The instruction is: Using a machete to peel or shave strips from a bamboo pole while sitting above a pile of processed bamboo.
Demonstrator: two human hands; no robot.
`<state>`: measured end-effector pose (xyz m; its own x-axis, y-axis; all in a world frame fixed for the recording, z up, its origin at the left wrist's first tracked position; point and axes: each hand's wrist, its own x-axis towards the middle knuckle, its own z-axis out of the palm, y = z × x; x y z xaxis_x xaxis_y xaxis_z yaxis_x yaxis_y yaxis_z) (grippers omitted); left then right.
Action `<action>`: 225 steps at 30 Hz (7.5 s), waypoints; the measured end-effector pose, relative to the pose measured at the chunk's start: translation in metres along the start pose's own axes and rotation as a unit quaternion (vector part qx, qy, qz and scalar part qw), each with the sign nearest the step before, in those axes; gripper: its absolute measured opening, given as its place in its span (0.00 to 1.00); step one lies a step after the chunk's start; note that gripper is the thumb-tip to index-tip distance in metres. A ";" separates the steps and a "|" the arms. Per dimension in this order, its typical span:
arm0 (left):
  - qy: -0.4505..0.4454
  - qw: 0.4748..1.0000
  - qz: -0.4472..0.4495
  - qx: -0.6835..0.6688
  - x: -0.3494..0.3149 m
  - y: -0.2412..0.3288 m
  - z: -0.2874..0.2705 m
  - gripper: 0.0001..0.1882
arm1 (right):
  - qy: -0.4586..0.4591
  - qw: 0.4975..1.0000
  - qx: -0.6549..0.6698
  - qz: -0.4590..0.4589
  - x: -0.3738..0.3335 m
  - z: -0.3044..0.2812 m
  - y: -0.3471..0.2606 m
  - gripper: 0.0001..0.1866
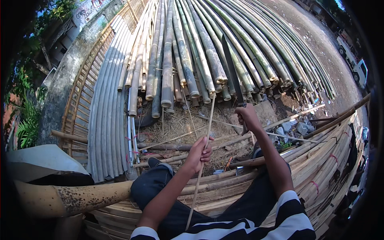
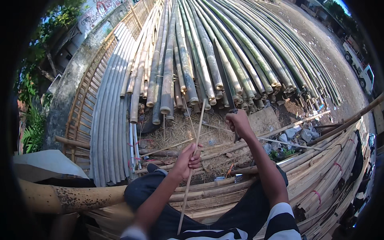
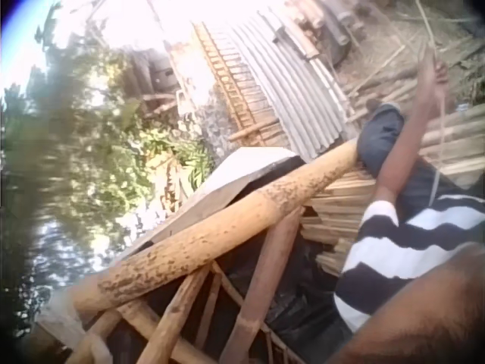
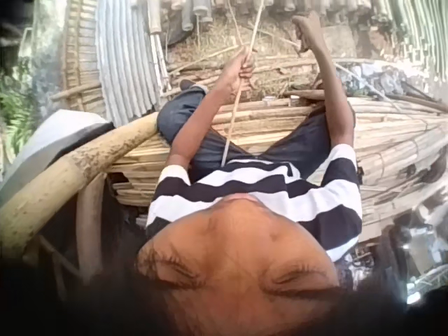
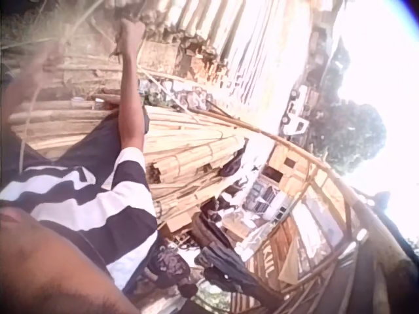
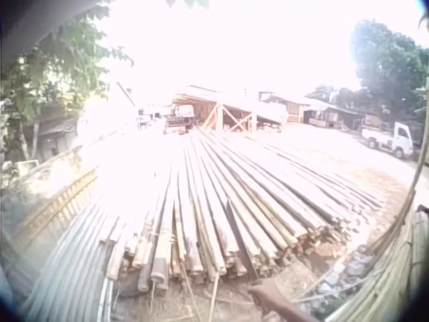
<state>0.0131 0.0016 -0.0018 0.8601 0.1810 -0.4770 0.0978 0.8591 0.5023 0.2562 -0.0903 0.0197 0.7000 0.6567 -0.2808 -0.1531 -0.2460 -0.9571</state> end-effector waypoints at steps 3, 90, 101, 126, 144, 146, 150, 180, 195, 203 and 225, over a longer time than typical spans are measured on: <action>-0.047 0.999 -0.009 -0.010 -0.014 0.006 0.010 0.13 | -0.009 0.998 -0.046 -0.045 -0.042 -0.003 -0.022 0.12; 0.110 0.981 0.028 0.157 -0.125 -0.206 -0.060 0.06 | -0.189 0.895 -0.404 -0.002 -0.215 0.065 0.193 0.15; 0.011 1.000 -0.010 -0.025 -0.125 -0.182 -0.064 0.18 | 0.073 0.899 0.226 0.368 -0.170 0.017 0.235 0.07; 0.087 0.996 0.010 0.008 -0.125 -0.190 -0.064 0.24 | -0.023 0.935 -0.330 0.128 -0.178 0.027 0.229 0.10; 0.074 0.992 0.001 -0.106 -0.127 -0.202 -0.084 0.20 | -0.217 0.888 -0.392 -0.101 -0.220 0.077 0.197 0.16; 0.100 0.993 0.003 -0.057 -0.134 -0.200 -0.071 0.22 | -0.211 0.868 -0.431 -0.128 -0.216 0.072 0.206 0.17; 0.132 0.988 0.073 -0.016 -0.144 -0.191 -0.063 0.24 | -0.028 0.925 -0.372 0.074 -0.172 0.036 0.235 0.14; 0.109 0.993 0.048 0.009 -0.123 -0.193 -0.065 0.19 | 0.014 0.949 -0.306 0.074 -0.197 0.052 0.202 0.16; 0.148 0.980 0.098 0.093 -0.123 -0.209 -0.070 0.14 | -0.155 0.898 -0.411 -0.014 -0.201 0.065 0.221 0.16; 0.092 0.995 0.028 -0.031 -0.124 -0.192 -0.070 0.16 | 0.107 0.964 -0.011 0.241 -0.175 0.028 0.242 0.09; 0.004 0.997 0.041 -0.061 -0.127 -0.175 -0.062 0.14 | 0.086 0.956 -0.041 0.277 -0.172 0.027 0.260 0.08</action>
<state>-0.1446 -0.1416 -0.0741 0.8586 0.2571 -0.4435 -0.0355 0.8929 0.4489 0.0771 -0.2485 -0.1827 0.6322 0.2844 -0.7207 -0.4834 -0.5821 -0.6538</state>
